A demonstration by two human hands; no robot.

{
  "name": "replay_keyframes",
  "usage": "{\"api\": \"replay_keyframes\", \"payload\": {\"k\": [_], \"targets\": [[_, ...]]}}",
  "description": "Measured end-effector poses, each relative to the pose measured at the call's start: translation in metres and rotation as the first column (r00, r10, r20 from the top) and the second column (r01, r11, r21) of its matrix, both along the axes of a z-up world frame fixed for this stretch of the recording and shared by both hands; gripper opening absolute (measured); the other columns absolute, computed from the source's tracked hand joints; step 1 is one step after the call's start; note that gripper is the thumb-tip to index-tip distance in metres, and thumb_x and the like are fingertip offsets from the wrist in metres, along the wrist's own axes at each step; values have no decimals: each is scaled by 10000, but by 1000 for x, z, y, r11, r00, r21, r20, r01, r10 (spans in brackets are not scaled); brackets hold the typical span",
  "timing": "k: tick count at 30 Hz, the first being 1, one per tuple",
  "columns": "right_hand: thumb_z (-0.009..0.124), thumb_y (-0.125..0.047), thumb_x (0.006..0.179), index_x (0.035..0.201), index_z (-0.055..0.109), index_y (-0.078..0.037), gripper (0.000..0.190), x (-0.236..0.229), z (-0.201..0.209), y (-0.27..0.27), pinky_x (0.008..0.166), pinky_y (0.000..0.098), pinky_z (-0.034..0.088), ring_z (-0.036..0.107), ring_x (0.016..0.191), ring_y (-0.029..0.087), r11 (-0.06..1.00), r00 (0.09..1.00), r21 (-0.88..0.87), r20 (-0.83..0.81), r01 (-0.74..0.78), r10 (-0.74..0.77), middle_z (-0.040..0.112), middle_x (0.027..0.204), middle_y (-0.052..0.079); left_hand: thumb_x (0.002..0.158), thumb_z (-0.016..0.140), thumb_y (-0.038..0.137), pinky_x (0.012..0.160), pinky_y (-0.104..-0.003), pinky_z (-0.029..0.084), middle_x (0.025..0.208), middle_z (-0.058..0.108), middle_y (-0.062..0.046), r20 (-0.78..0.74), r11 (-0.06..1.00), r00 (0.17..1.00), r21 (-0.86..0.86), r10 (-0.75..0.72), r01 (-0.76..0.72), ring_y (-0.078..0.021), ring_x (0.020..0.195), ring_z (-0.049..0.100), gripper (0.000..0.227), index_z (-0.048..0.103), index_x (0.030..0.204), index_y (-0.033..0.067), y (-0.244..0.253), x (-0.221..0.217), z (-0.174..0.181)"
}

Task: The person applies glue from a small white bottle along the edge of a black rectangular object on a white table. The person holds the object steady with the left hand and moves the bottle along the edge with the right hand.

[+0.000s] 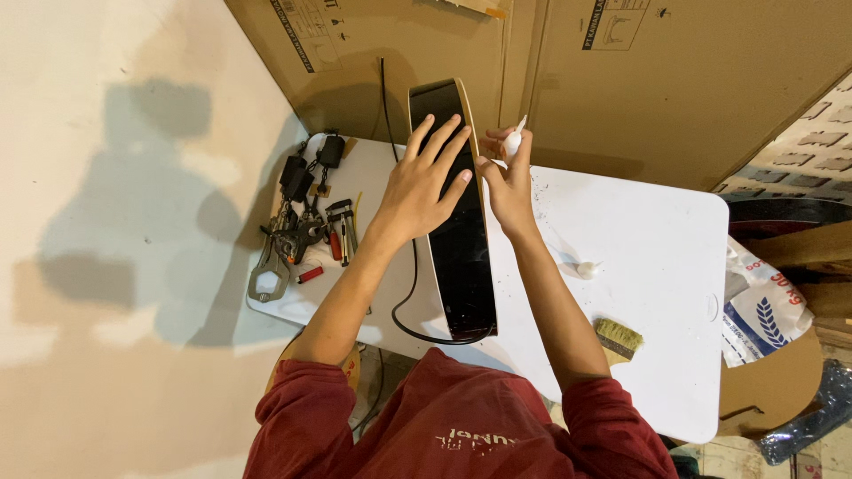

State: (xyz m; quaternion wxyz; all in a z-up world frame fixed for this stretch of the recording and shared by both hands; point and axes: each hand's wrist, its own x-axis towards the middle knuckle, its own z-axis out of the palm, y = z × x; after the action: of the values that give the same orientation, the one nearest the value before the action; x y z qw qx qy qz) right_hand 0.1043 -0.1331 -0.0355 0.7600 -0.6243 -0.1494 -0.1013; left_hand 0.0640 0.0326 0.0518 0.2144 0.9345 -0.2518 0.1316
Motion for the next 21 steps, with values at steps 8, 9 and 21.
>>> {"api": "replay_keyframes", "payload": {"k": [8,9,21], "targets": [[596,-161,987,1291,371,-127,380,4,-4,-2,1045,572,464,499,1319,372,1000,1000,-25,15,1,0,498,1352,164,1017,565,371,991,-665,520,1580,425,-90,-38,996,999,83,18,-14,-433,1476,310,588,457,1553,155,2,6,5],[596,-161,987,1291,371,-127,380,1,-1,-2,1045,572,464,499,1319,372,1000,1000,-28,15,-2,2,498,1352,164,1017,565,371,991,-665,520,1580,425,-90,-39,997,999,81,20,-17,-433,1476,310,588,457,1553,155,3,7,5],[599,-177,967,1251,375,-135,364,-6,-1,-2,1090,523,420,479,1309,304,995,997,61,15,-77,76,498,1283,111,922,656,358,921,-676,536,1447,455,-103,-3,998,999,20,-52,52,-428,1382,327,607,480,1461,142,0,4,13]]}}
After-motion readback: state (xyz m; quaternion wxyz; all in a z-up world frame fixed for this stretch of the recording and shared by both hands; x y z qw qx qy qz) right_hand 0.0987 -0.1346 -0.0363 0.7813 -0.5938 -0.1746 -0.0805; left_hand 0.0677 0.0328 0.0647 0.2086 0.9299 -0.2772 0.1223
